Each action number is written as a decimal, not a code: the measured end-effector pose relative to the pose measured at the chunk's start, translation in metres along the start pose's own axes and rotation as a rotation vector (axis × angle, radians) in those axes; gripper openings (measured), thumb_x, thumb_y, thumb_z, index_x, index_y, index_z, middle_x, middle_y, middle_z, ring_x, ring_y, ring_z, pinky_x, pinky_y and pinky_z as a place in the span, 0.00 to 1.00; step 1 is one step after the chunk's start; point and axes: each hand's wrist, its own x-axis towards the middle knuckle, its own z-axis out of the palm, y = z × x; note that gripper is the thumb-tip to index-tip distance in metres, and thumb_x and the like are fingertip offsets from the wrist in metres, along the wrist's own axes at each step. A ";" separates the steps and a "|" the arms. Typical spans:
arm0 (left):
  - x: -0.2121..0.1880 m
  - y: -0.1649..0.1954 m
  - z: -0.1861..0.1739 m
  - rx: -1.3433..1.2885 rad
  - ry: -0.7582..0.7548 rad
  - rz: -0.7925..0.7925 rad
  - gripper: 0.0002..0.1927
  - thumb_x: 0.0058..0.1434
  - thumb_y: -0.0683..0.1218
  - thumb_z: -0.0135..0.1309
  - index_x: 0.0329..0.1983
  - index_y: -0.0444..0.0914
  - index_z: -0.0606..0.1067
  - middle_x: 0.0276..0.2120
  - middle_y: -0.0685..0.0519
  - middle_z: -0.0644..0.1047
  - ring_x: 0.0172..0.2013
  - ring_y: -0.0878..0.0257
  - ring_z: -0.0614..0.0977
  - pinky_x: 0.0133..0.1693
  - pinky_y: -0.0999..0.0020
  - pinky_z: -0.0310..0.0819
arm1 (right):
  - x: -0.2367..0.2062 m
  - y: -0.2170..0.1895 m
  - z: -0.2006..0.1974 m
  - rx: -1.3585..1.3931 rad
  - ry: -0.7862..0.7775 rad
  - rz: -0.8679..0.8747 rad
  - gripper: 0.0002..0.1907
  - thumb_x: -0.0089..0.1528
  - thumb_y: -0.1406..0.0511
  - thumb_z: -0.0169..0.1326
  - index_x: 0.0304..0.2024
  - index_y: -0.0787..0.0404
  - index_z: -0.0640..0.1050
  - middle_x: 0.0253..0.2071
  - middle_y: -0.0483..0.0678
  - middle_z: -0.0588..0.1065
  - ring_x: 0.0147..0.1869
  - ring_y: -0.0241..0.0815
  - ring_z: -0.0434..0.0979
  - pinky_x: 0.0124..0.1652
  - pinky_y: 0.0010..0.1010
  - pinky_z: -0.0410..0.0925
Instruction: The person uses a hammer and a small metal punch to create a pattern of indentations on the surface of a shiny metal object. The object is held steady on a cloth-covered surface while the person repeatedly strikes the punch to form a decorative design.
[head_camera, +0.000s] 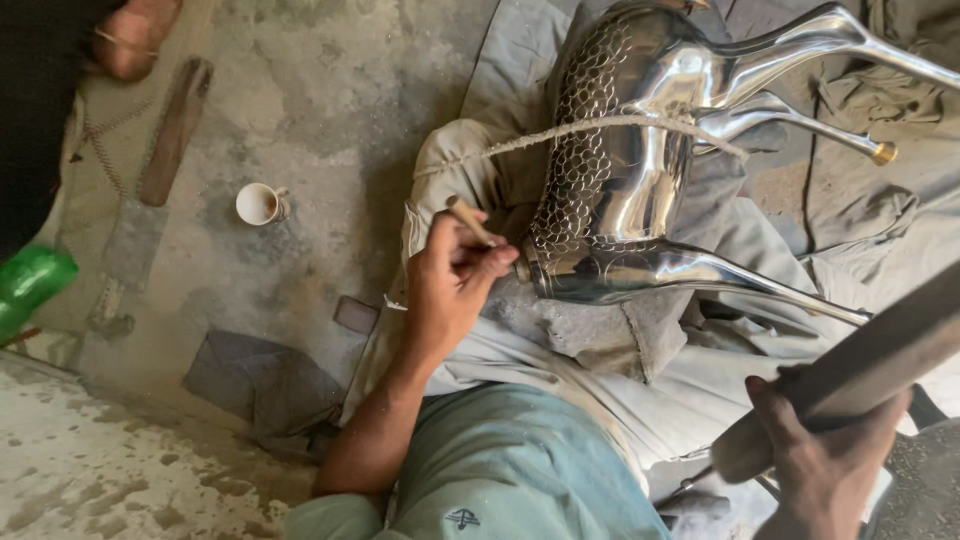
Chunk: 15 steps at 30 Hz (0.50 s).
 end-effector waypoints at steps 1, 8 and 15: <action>0.001 0.002 0.005 -0.056 -0.037 0.000 0.17 0.69 0.41 0.60 0.55 0.33 0.69 0.40 0.48 0.84 0.37 0.64 0.88 0.38 0.71 0.87 | 0.004 -0.012 -0.003 -0.104 -0.040 -0.078 0.37 0.53 0.71 0.66 0.57 0.74 0.59 0.43 0.58 0.75 0.44 0.47 0.78 0.45 0.38 0.73; 0.023 0.017 0.026 0.111 -0.236 0.308 0.20 0.68 0.45 0.61 0.59 0.36 0.70 0.41 0.49 0.81 0.39 0.63 0.88 0.39 0.69 0.84 | 0.037 -0.075 -0.003 -0.524 -0.174 -0.260 0.31 0.60 0.71 0.67 0.60 0.76 0.66 0.43 0.64 0.77 0.42 0.54 0.79 0.42 0.42 0.72; 0.044 0.029 0.024 0.302 -0.410 0.404 0.23 0.65 0.48 0.62 0.60 0.39 0.70 0.41 0.49 0.81 0.37 0.58 0.87 0.36 0.61 0.79 | 0.066 -0.105 0.019 -0.752 -0.199 -0.715 0.29 0.59 0.81 0.52 0.64 0.75 0.67 0.48 0.69 0.76 0.47 0.61 0.81 0.45 0.42 0.75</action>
